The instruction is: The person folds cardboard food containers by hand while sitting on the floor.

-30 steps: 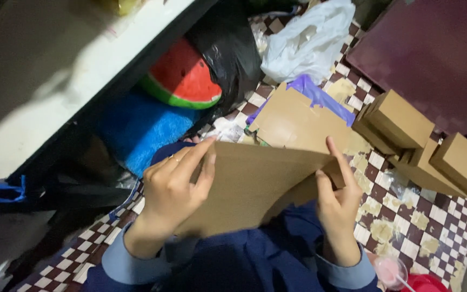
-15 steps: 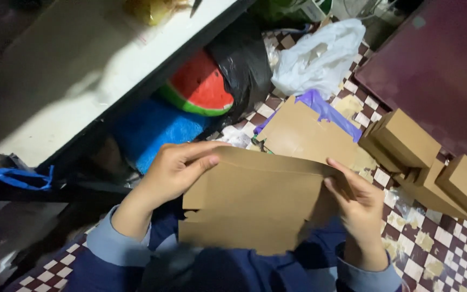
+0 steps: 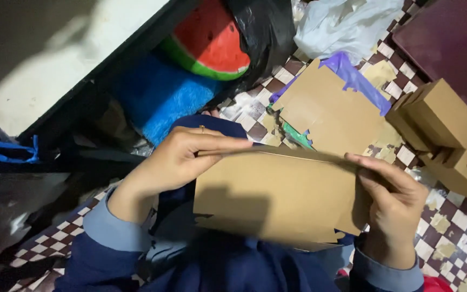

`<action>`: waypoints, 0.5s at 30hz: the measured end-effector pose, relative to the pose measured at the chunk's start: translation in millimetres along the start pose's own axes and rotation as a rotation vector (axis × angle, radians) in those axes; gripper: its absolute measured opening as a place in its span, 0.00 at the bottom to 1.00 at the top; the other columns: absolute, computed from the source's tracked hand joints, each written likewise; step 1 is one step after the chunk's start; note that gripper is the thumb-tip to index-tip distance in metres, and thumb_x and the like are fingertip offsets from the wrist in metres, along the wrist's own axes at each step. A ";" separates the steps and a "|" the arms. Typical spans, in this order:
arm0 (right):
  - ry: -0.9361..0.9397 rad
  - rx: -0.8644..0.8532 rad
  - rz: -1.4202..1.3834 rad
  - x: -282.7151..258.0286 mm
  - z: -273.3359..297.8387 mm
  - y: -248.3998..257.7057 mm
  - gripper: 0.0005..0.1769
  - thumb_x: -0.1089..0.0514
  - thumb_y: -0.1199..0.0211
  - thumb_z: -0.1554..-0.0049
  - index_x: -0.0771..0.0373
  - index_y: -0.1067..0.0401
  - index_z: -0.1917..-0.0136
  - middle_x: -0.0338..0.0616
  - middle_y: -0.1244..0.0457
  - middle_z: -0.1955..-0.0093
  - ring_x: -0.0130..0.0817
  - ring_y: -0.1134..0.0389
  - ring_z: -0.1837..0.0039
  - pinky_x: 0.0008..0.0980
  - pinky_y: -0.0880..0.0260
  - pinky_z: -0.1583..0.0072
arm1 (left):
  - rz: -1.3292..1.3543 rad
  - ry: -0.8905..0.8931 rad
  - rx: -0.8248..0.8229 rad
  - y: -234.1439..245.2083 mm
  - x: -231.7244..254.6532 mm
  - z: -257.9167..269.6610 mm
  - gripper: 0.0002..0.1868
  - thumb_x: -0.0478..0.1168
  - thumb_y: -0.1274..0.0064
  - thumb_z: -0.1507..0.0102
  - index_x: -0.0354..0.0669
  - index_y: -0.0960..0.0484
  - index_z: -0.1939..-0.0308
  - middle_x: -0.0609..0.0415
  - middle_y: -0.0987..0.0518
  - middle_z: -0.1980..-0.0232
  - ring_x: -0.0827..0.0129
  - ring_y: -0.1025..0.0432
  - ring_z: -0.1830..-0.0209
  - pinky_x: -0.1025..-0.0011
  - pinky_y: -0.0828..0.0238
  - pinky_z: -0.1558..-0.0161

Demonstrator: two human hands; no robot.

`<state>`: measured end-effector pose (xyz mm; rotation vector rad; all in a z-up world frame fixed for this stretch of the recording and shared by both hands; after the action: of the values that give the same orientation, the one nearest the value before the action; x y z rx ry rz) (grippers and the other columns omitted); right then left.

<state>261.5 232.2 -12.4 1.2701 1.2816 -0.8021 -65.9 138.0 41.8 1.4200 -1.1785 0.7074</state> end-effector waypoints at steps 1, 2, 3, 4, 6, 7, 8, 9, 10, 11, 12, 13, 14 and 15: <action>0.061 -0.087 -0.150 -10.5 -3.6 -7.5 0.13 0.78 0.44 0.44 0.69 0.26 0.48 0.59 0.31 0.41 0.47 0.26 0.35 0.39 0.24 0.26 | 0.101 -0.022 -0.042 0.2 1.2 -4.4 0.14 0.35 0.49 0.31 0.48 0.18 0.42 0.51 0.15 0.44 0.65 0.19 0.44 0.73 0.20 0.43; 0.072 -0.089 -0.148 -10.3 -4.4 -6.0 0.13 0.78 0.44 0.44 0.69 0.26 0.48 0.59 0.31 0.41 0.47 0.26 0.35 0.39 0.24 0.26 | 0.098 -0.032 -0.036 0.9 -4.2 -1.2 0.14 0.35 0.49 0.31 0.48 0.18 0.42 0.51 0.15 0.44 0.65 0.19 0.44 0.73 0.20 0.43; 0.083 -0.125 -0.184 -10.2 -3.6 -7.3 0.14 0.77 0.44 0.45 0.68 0.25 0.50 0.59 0.31 0.42 0.46 0.26 0.37 0.37 0.22 0.31 | 0.078 -0.018 -0.016 2.0 -12.9 2.0 0.15 0.33 0.44 0.36 0.51 0.15 0.46 0.54 0.14 0.47 0.68 0.19 0.48 0.75 0.24 0.44; 0.094 -0.161 -0.220 -9.5 -2.7 -8.6 0.14 0.77 0.44 0.47 0.67 0.23 0.52 0.59 0.30 0.44 0.46 0.26 0.39 0.34 0.20 0.35 | 0.059 -0.004 0.004 2.9 -22.2 5.0 0.18 0.31 0.39 0.41 0.54 0.12 0.50 0.57 0.13 0.50 0.72 0.20 0.52 0.76 0.28 0.45; 0.114 -0.146 -0.180 -10.2 -1.1 -7.1 0.09 0.72 0.40 0.45 0.64 0.23 0.53 0.57 0.30 0.45 0.42 0.25 0.41 0.32 0.22 0.36 | 0.106 -0.009 0.012 4.0 -13.4 4.5 0.12 0.34 0.40 0.39 0.52 0.11 0.53 0.56 0.13 0.53 0.71 0.20 0.53 0.76 0.27 0.48; 0.127 -0.132 -0.145 -9.9 0.7 -6.5 0.04 0.67 0.36 0.43 0.61 0.22 0.55 0.55 0.30 0.46 0.39 0.25 0.43 0.29 0.24 0.37 | 0.154 -0.007 0.018 4.5 -10.0 5.9 0.06 0.38 0.40 0.36 0.49 0.11 0.56 0.54 0.13 0.56 0.70 0.19 0.55 0.76 0.26 0.51; 0.125 -0.135 -0.143 -10.1 1.2 -6.5 0.04 0.67 0.36 0.43 0.61 0.22 0.55 0.55 0.30 0.46 0.39 0.25 0.43 0.29 0.24 0.37 | 0.156 -0.005 0.021 -0.9 -13.2 8.5 0.06 0.38 0.40 0.36 0.49 0.11 0.56 0.54 0.13 0.56 0.70 0.19 0.55 0.76 0.26 0.51; 0.167 -0.141 -0.162 -14.4 2.1 -7.5 0.03 0.66 0.35 0.44 0.61 0.22 0.57 0.59 0.30 0.44 0.39 0.25 0.46 0.29 0.25 0.40 | 0.144 -0.041 0.082 0.8 -13.2 12.2 0.05 0.41 0.38 0.38 0.49 0.12 0.60 0.55 0.15 0.58 0.70 0.20 0.58 0.74 0.29 0.52; 0.208 -0.146 -0.182 -18.7 3.4 -8.7 0.01 0.65 0.35 0.46 0.61 0.22 0.60 0.62 0.31 0.43 0.39 0.25 0.49 0.29 0.26 0.42 | 0.132 -0.076 0.144 2.5 -13.3 16.7 0.07 0.45 0.36 0.40 0.49 0.14 0.63 0.56 0.17 0.61 0.70 0.21 0.60 0.73 0.33 0.54; 0.204 -0.154 -0.182 -32.1 -1.3 -2.1 0.01 0.65 0.35 0.46 0.61 0.22 0.60 0.62 0.31 0.43 0.39 0.25 0.49 0.29 0.26 0.42 | 0.134 -0.070 0.151 2.7 -7.8 21.5 0.07 0.45 0.36 0.40 0.49 0.14 0.63 0.56 0.17 0.61 0.70 0.21 0.60 0.73 0.33 0.54; 0.216 -0.293 0.002 -45.6 -2.7 -9.9 0.05 0.64 0.38 0.44 0.63 0.21 0.59 0.62 0.31 0.40 0.42 0.25 0.43 0.30 0.26 0.40 | 0.127 -0.069 0.118 -1.1 -1.2 25.8 0.15 0.54 0.47 0.36 0.48 0.15 0.60 0.54 0.19 0.59 0.67 0.23 0.60 0.70 0.35 0.53; 0.230 -0.425 0.190 -56.9 -2.4 -16.1 0.09 0.64 0.42 0.42 0.65 0.20 0.58 0.62 0.31 0.37 0.45 0.25 0.37 0.31 0.25 0.37 | 0.119 -0.074 0.082 -4.9 5.7 28.5 0.25 0.62 0.57 0.32 0.47 0.17 0.58 0.51 0.21 0.57 0.64 0.25 0.59 0.67 0.36 0.51; 0.230 -0.428 0.192 -74.4 -12.0 -8.4 0.09 0.64 0.42 0.42 0.65 0.20 0.58 0.62 0.31 0.37 0.45 0.25 0.37 0.31 0.25 0.37 | 0.121 -0.074 0.084 -7.7 5.8 33.4 0.25 0.62 0.57 0.32 0.47 0.17 0.58 0.51 0.21 0.57 0.64 0.25 0.59 0.67 0.36 0.51; 0.290 -0.569 0.405 -90.2 -14.9 -13.5 0.16 0.61 0.36 0.48 0.60 0.24 0.45 0.55 0.35 0.29 0.44 0.30 0.30 0.37 0.31 0.30 | 0.010 -0.136 0.133 -6.6 12.3 37.4 0.14 0.51 0.53 0.32 0.48 0.19 0.54 0.50 0.21 0.56 0.62 0.24 0.60 0.68 0.35 0.56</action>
<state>228.5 225.0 73.6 1.1375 1.2927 0.0459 -62.9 98.3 42.5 1.5945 -1.2644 0.7159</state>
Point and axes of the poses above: each hand's wrist, its own z-axis away from the middle knuckle, its own y-axis out of the back of the hand, x = y × z, the point moved 10 cm from there along -z, towards the middle knuckle
